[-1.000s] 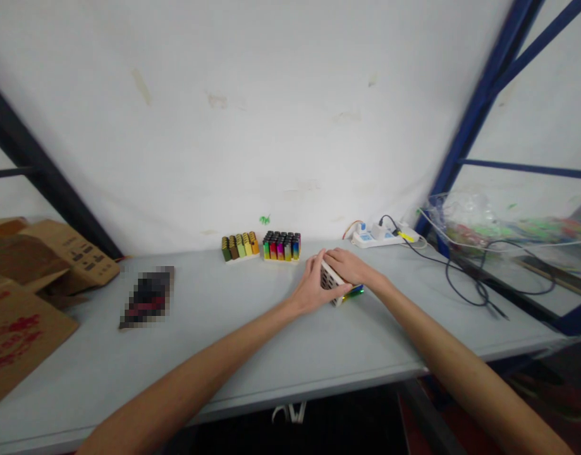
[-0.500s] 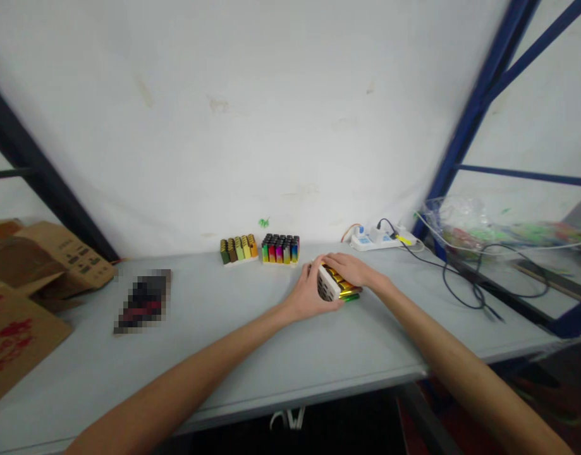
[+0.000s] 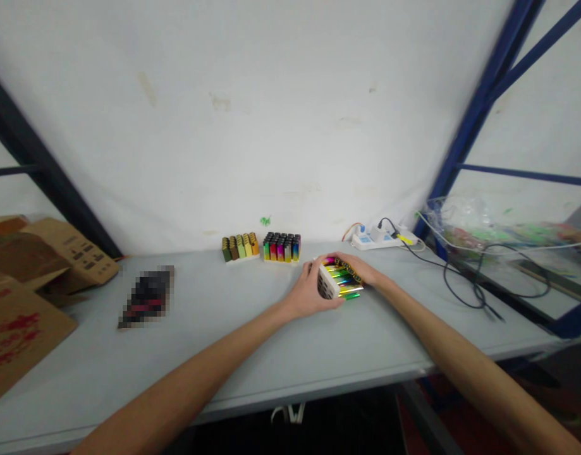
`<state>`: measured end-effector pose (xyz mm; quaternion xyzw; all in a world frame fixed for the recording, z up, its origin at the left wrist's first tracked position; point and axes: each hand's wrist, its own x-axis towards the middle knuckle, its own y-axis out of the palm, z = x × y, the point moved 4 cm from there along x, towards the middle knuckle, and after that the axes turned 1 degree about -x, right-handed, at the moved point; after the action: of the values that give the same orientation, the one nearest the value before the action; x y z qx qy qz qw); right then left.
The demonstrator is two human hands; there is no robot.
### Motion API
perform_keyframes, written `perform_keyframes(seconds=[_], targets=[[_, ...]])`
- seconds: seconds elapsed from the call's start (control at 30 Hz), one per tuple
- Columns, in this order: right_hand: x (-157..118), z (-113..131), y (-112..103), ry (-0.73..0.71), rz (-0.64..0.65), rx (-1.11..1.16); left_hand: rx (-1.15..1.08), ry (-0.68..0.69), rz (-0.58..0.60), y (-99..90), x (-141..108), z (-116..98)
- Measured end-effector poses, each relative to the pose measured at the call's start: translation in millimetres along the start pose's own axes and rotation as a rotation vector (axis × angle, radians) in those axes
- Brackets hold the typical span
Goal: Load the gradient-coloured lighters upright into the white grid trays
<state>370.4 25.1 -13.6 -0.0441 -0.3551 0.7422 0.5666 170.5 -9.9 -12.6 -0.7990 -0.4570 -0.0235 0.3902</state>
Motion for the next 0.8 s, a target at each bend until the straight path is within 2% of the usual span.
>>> perform_keyframes(seconds=[0.13, 0.5, 0.67, 0.8], targets=[[2, -3, 4, 0.039, -0.034, 0.089, 0.006, 0.006, 0.003, 1.0, 0, 2], [1, -12, -7, 0.157, -0.116, 0.003, 0.079, 0.004, -0.013, -1.3, -2, 0], [1, -10, -11, 0.128, -0.15, -0.204, 0.101, -0.001, -0.015, -3.8, -4, -2], [1, -7, -14, 0.082, -0.128, -0.316, 0.122, -0.012, -0.003, -5.3, -6, -2]])
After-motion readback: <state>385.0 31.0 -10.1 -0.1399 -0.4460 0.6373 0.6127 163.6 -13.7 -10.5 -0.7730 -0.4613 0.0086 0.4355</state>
